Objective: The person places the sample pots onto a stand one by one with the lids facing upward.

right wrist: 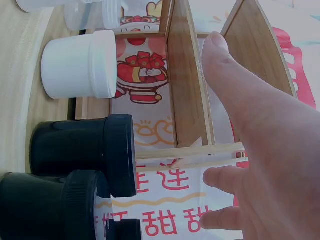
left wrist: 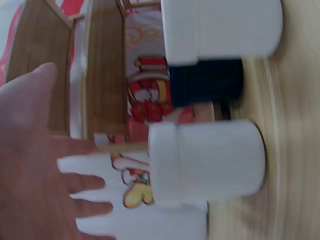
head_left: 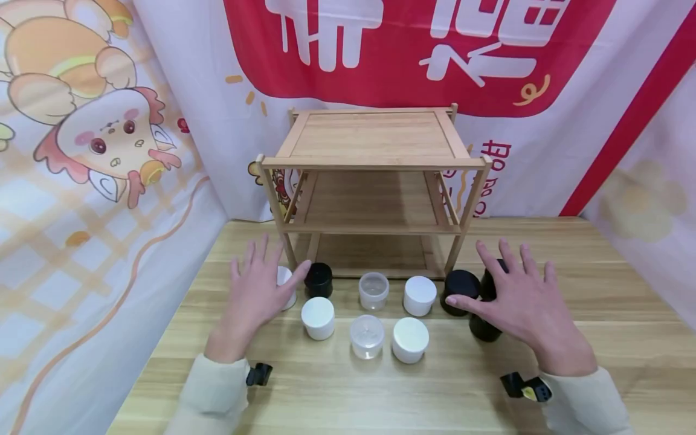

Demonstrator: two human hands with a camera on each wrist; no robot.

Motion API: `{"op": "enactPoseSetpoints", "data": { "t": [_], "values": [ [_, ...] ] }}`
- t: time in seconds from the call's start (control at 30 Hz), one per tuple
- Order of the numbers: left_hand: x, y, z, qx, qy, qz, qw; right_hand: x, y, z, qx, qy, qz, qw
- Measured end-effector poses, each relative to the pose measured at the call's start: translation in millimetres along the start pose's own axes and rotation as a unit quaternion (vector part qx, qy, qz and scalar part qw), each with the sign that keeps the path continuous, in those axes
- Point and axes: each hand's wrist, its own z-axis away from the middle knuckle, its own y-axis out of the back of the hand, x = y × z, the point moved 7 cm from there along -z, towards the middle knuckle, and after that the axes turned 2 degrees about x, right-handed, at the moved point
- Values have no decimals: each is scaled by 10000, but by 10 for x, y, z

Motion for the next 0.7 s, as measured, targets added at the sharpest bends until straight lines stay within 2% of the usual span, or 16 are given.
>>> {"op": "enactPoseSetpoints", "data": {
  "t": [0.17,0.3,0.37,0.5,0.6,0.7],
  "values": [
    [-145,94,-56,307,-179,465,9983,22,-33,11,-64,-7,-65,10000],
    [-275,110,-116,310,-232,1043,9938,41,-59,18,-112,-14,-122,9999],
    [-362,90,-170,247,-251,1559,9871,50,-71,19,-129,-22,-135,9998],
    [-558,11,-261,106,-236,2607,9651,64,-96,23,-165,-22,-143,9998],
    [-675,-55,-315,54,-147,2976,9546,77,-113,26,-163,-41,-164,9997],
    [-728,-124,-366,-53,72,3311,9436,92,-129,26,-185,-68,-195,9996]
  ]
}}
